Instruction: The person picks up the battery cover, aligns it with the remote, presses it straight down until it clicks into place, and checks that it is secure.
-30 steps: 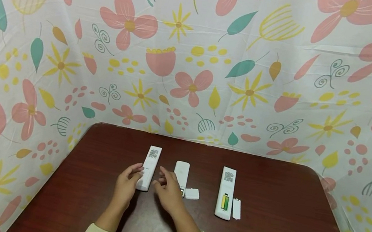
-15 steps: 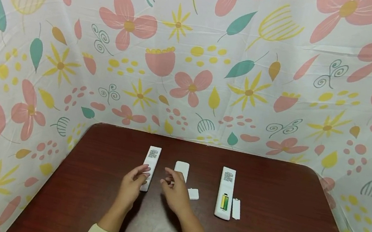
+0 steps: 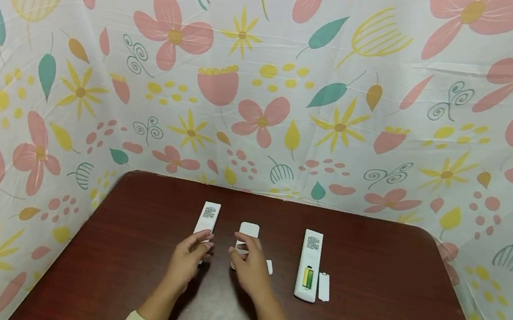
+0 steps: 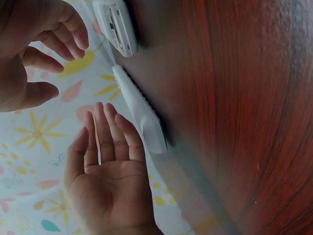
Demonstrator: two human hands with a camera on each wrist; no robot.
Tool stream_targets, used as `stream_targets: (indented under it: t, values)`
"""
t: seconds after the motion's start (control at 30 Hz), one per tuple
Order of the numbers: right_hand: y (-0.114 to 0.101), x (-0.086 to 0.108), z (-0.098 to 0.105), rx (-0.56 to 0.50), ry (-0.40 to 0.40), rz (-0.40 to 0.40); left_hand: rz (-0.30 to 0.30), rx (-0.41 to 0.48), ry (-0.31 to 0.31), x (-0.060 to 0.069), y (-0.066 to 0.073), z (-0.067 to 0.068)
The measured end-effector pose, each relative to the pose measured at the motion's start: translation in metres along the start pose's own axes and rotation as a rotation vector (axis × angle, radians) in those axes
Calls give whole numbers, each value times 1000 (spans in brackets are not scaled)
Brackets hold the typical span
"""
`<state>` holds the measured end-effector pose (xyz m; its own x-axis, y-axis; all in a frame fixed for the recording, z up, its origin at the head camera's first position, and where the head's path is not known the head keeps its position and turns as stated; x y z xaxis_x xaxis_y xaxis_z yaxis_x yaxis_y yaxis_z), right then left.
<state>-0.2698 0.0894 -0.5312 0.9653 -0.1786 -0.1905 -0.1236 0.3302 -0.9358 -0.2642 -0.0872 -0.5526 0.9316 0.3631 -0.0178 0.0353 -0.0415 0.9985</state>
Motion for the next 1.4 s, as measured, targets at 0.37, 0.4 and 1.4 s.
stream_targets:
  t: [0.37,0.4,1.4]
  values:
    - [13,-1,19,79,49,-25,63,-12,-37,6,-6,-10]
    - [14,-1,21,88,54,-19,60,-13,-40,7,-6,-11]
    - [44,-1,51,438,39,-19,45,-155,-168,21,-19,-31]
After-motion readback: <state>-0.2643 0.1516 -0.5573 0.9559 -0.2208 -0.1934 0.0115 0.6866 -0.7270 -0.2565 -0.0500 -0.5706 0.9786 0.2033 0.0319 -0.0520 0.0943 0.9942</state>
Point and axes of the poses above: each hand's wrist, its own x-axis away from the middle knuckle, its own z-axis out of the back of the hand, y = z × x, the point moved 10 cm from there along -x, towards the middle knuckle, and after that the axes turned 15 degrees about y, right-handed, at the moved point
